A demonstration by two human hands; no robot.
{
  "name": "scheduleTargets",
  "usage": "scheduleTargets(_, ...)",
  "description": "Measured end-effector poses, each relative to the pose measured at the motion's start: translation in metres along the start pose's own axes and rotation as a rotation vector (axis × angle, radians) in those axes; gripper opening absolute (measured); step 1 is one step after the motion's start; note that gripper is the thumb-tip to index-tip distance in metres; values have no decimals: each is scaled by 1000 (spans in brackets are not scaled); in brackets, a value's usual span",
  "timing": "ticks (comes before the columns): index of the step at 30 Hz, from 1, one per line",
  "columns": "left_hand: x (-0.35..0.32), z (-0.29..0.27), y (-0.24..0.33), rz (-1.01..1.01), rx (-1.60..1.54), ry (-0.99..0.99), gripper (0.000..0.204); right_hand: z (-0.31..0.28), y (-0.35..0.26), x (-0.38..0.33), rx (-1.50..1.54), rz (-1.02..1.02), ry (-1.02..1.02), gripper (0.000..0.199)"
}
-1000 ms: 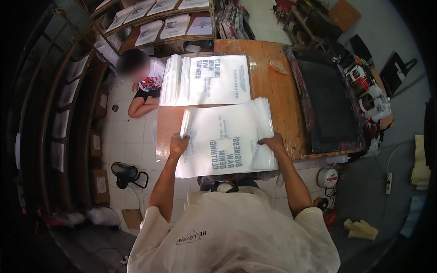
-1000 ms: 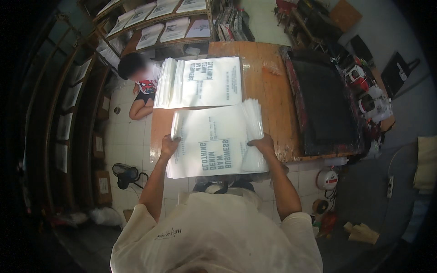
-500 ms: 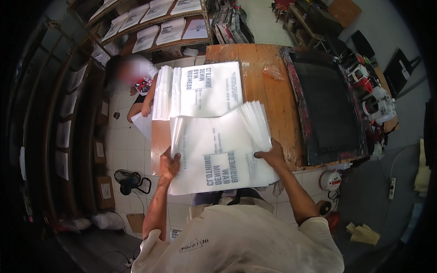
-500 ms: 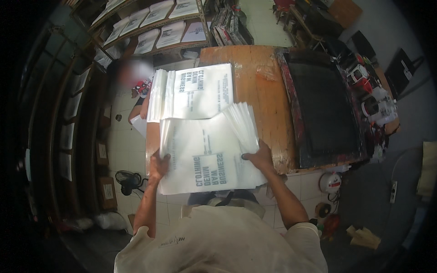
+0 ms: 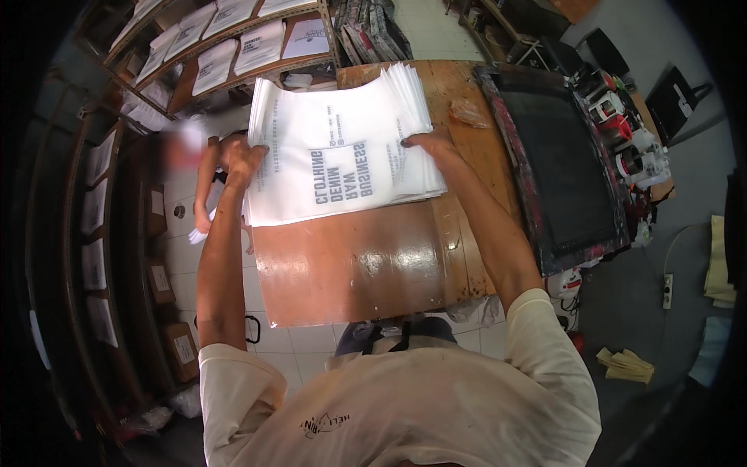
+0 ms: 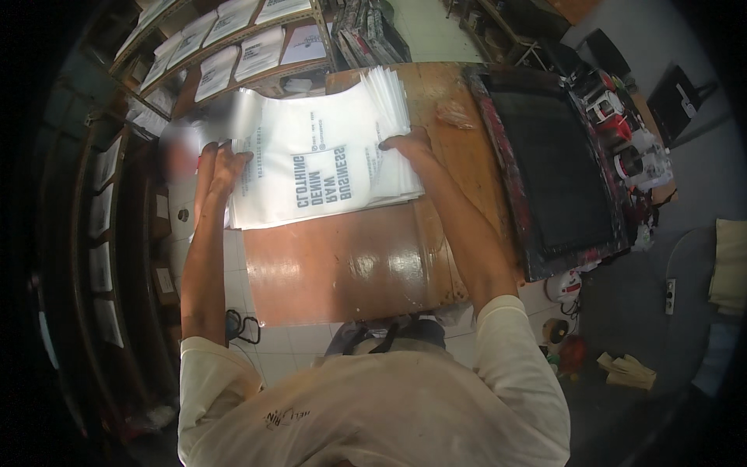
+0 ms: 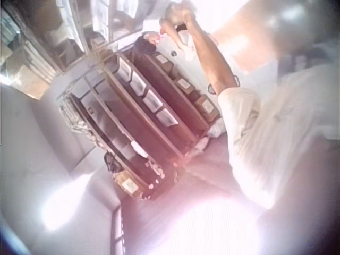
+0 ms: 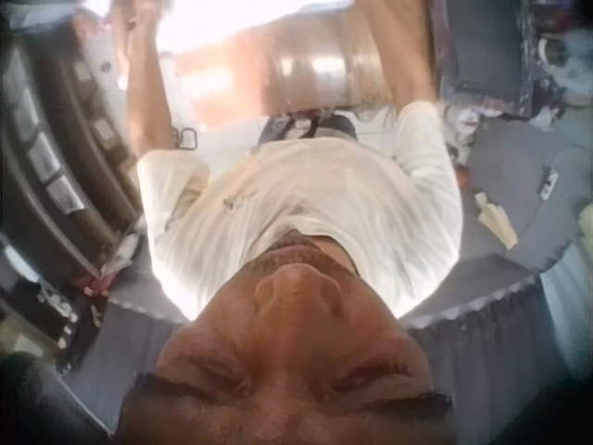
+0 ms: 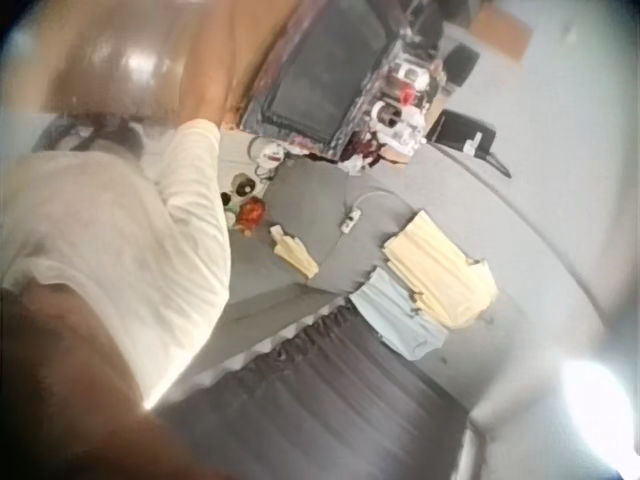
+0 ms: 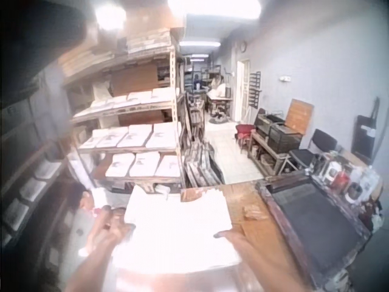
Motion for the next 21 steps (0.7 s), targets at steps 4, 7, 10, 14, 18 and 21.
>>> scheduleTargets(4,-6,6,14,-81,-34,-111,39,2,10,0,68,60,-80,60)
scheduleTargets(7,3,14,-5,-79,24,-113,41,19,25,12,37,51,-73,61)
scheduleTargets(10,-8,34,-9,-16,176,-96,43,29,65,28,-148,-12,55,64)
scheduleTargets(14,-23,38,0,19,267,-46,47,39,51,17,-230,-98,81,74)
scheduleTargets(18,-33,55,4,26,313,-152,72,42,39,9,-512,-90,129,90)
scheduleTargets(21,-49,84,7,261,467,-159,79,48,13,-10,-733,-72,181,94)
Point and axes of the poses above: each hand's wrist, its own x-axis towards the middle knuckle, its own z-axis out of the palm, y = z × x, the point moved 6 cm from there along x, towards the middle knuckle, and after that the axes turned 13 degrees about y, right-handed, at the moved point
